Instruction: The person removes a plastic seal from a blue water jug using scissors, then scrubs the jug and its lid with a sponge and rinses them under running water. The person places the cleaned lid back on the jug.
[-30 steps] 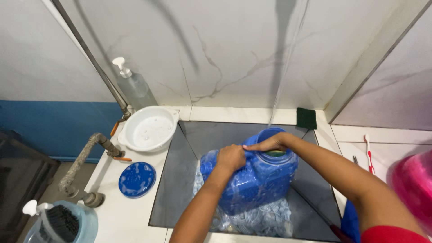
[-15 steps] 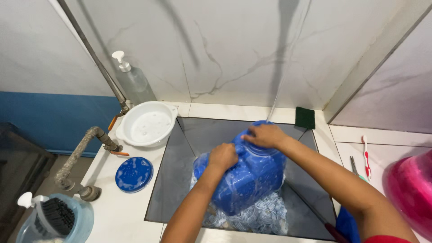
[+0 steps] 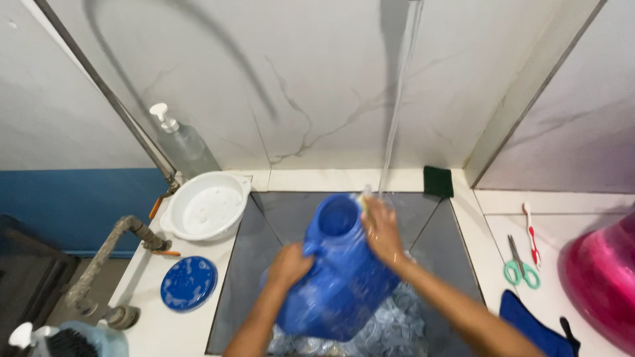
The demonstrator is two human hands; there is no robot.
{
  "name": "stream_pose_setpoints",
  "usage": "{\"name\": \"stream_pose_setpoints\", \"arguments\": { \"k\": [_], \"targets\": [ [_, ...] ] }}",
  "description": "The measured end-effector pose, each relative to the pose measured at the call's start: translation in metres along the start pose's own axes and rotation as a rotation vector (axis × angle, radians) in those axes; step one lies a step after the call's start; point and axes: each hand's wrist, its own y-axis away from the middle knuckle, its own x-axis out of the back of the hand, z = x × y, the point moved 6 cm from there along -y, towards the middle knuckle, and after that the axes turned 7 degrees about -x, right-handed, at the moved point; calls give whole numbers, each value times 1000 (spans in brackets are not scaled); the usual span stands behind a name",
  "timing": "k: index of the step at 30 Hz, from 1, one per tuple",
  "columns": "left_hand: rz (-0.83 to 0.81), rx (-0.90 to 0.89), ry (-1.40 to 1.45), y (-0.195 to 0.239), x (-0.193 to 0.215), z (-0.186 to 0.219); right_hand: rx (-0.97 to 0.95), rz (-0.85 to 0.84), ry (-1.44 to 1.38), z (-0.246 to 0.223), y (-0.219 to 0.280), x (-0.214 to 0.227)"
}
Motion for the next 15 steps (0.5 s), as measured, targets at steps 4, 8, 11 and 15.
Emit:
{"name": "stream_pose_setpoints", "arguments": {
  "k": [4, 8, 11, 15],
  "targets": [
    [1, 15, -39, 45, 15, -42, -105, -143, -295, 50, 8, -80],
    [54, 153, 56, 58, 13, -64, -838, -370, -388, 174, 37, -130],
    [89, 203, 139, 38, 19, -81, -639, 25, -157, 175, 62, -105],
    [90, 224, 194, 30, -1, -104, -296, 215, -286, 78, 38, -116]
  ]
}}
